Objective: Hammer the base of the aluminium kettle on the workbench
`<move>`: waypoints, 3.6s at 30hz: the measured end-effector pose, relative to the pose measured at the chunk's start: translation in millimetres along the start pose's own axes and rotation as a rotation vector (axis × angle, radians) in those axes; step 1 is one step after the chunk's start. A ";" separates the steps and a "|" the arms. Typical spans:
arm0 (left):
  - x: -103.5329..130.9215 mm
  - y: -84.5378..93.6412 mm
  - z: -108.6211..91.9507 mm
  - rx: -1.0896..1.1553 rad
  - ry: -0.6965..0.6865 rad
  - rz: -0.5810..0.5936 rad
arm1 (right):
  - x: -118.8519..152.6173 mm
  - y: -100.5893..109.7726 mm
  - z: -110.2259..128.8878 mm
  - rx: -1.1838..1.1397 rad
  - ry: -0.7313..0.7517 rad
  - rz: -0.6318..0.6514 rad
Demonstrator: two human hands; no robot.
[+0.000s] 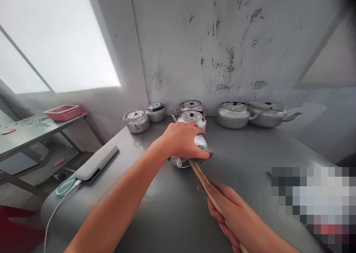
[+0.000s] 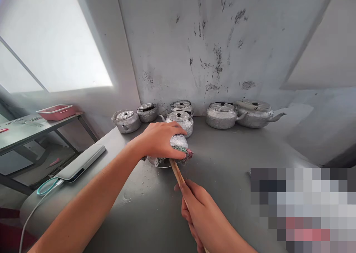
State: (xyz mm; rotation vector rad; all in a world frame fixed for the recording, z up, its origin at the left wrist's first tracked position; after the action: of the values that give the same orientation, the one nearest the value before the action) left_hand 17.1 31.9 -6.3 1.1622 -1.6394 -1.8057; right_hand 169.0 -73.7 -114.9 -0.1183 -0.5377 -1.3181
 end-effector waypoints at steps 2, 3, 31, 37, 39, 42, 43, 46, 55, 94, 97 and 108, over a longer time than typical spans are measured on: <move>0.0 -0.2 0.0 0.004 -0.001 -0.003 | 0.5 -0.4 -0.3 -0.009 -0.011 -0.013; -0.1 -0.3 -0.2 0.005 -0.002 -0.003 | 0.8 -0.6 -0.4 0.000 -0.026 -0.009; -0.2 0.0 -1.8 -0.015 -0.003 0.025 | -0.2 2.1 7.2 0.063 0.044 -0.004; 0.2 -0.5 -1.6 -0.010 -0.002 0.019 | -4.0 1.4 1.5 0.011 0.039 -0.006; 0.0 -0.8 -1.7 -0.007 -0.005 0.013 | -4.7 1.4 0.7 0.024 -0.006 0.019; -0.1 -0.9 -2.0 -0.013 -0.004 0.006 | -4.8 2.6 2.9 -0.012 0.025 0.004; 0.0 -0.9 -2.1 -0.016 -0.004 0.008 | -4.8 2.9 3.4 -0.013 0.021 0.006; 0.1 -0.8 -2.6 -0.022 -0.002 0.015 | -4.1 3.3 3.6 0.015 -0.020 0.025; 0.5 -2.0 -7.9 -0.047 -0.017 0.008 | -0.4 5.2 5.5 0.010 0.025 -0.024; 1.3 0.0 -9.2 -0.013 -0.035 0.009 | 0.3 0.3 -0.5 -0.031 0.006 -0.004; 1.3 -0.2 -9.6 -0.013 -0.035 0.008 | -0.1 0.8 -0.5 -0.030 -0.007 0.004; 1.7 0.6 -9.8 -0.009 -0.033 0.007 | 0.9 3.9 5.2 -0.049 -0.002 -0.019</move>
State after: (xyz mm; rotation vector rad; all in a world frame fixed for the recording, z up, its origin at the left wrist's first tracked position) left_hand 24.0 24.6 -5.6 1.1272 -1.6496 -1.8357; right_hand 171.1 -71.5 -109.1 -0.1555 -0.5097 -1.3498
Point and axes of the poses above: each hand's wrist, its own x-axis away from the middle knuckle, its own y-axis out of the back of the hand, z = x × y, the point moved 2 cm from there along -x, towards the middle knuckle, and after that the axes turned 7 degrees about -z, right-handed, at the moved point
